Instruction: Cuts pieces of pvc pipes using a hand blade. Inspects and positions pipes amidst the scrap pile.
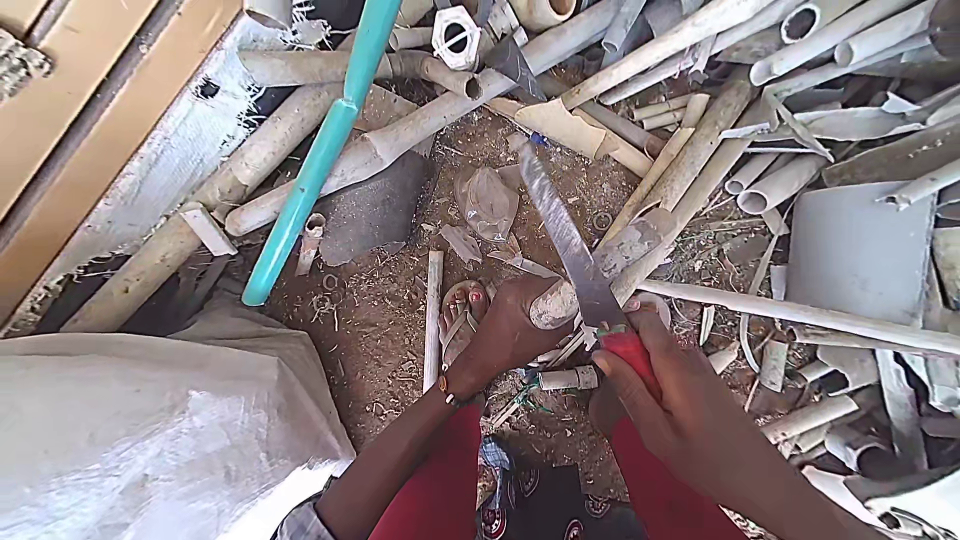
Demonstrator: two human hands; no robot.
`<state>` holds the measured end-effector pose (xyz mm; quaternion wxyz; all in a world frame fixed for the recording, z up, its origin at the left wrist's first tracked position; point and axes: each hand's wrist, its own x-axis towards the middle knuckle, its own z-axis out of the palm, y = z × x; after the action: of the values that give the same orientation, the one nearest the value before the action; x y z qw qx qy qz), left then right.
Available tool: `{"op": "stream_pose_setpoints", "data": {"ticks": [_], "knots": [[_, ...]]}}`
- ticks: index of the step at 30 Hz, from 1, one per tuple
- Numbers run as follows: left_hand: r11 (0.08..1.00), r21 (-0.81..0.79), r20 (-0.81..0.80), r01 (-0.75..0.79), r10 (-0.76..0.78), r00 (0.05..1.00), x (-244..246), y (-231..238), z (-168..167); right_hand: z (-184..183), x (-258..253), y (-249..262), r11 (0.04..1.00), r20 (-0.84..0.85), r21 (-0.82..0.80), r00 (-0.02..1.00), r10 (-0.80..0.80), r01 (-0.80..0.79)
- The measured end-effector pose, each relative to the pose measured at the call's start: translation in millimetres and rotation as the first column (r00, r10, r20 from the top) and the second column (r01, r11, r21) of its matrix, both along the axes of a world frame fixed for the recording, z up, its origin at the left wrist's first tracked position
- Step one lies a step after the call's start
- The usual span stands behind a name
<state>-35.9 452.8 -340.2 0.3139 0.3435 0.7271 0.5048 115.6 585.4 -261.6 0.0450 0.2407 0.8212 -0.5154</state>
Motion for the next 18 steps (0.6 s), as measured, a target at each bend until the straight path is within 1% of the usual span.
{"op": "stream_pose_setpoints", "data": {"ticks": [2, 3, 4, 5, 6, 7, 8, 9, 10, 11, 12, 13, 14, 16, 17, 18], "knots": [[1.0, 0.022, 0.005, 0.002, -0.002, 1.0, 2, 0, -1, 7, 5, 11, 0.996, -0.054, -0.086, 0.998, -0.043, 0.038], [1.0, 0.012, 0.007, 0.001, -0.001, 1.0, 1, 1, -2, 14, 6, 16, 0.994, -0.106, -0.05, 0.99, -0.098, 0.093], [1.0, -0.012, 0.012, -0.002, 0.002, 1.0, 1, 3, -1, 20, 7, 20, 0.986, -0.177, 0.047, 0.973, -0.15, 0.16], [0.999, -0.041, 0.023, -0.003, 0.004, 1.0, 0, 5, -1, 25, 7, 21, 0.96, -0.256, 0.177, 0.952, -0.168, 0.217], [0.998, -0.063, 0.029, -0.004, 0.006, 1.0, -1, 8, 0, 26, 7, 21, 0.92, -0.323, 0.306, 0.935, -0.144, 0.247], [0.996, -0.087, 0.035, -0.006, 0.009, 0.999, -1, 11, 1, 25, 7, 19, 0.874, -0.34, 0.429, 0.937, -0.076, 0.226], [0.993, -0.117, 0.045, -0.002, 0.007, 0.999, -1, 13, 4, 20, 8, 17, 0.817, -0.292, 0.555, 0.956, 0.014, 0.157], [0.989, -0.147, 0.049, 0.008, -0.001, 0.999, -1, 15, 7, 12, 10, 15, 0.732, -0.189, 0.679, 0.977, 0.098, 0.058], [0.985, -0.173, 0.035, 0.021, -0.015, 0.999, -1, 18, 8, 2, 9, 15, 0.645, -0.063, 0.762, 0.987, 0.146, -0.047], [0.977, -0.21, 0.024, 0.04, -0.036, 0.999, -1, 22, 9, -4, 8, 17, 0.608, 0.063, 0.783, 0.989, 0.134, -0.132], [0.968, -0.247, 0.018, 0.054, -0.051, 0.999, 0, 28, 10, -2, 8, 18, 0.593, 0.146, 0.785, 0.984, 0.103, -0.179], [0.963, -0.264, 0.01, 0.056, -0.056, 0.998, -1, 33, 10, 3, 6, 20, 0.587, 0.155, 0.789, 0.984, 0.092, -0.179], [0.959, -0.278, 0.014, 0.055, -0.054, 0.998, 0, 35, 11, 9, 8, 18, 0.582, 0.103, 0.8, 0.989, 0.107, -0.146], [0.967, -0.255, 0.007, 0.015, -0.013, 1.0, 1, 35, 5, 17, 12, 14, 0.577, -0.083, 0.815, 0.972, 0.219, -0.06], [0.971, -0.238, 0.007, 0.001, 0.0, 1.0, 1, 35, 2, 15, 15, 11, 0.568, -0.113, 0.821, 0.957, 0.268, -0.062], [0.968, -0.25, 0.023, 0.001, 0.005, 1.0, -1, 34, 3, 10, 18, 11, 0.541, -0.07, 0.836, 0.959, 0.275, -0.094]]}}
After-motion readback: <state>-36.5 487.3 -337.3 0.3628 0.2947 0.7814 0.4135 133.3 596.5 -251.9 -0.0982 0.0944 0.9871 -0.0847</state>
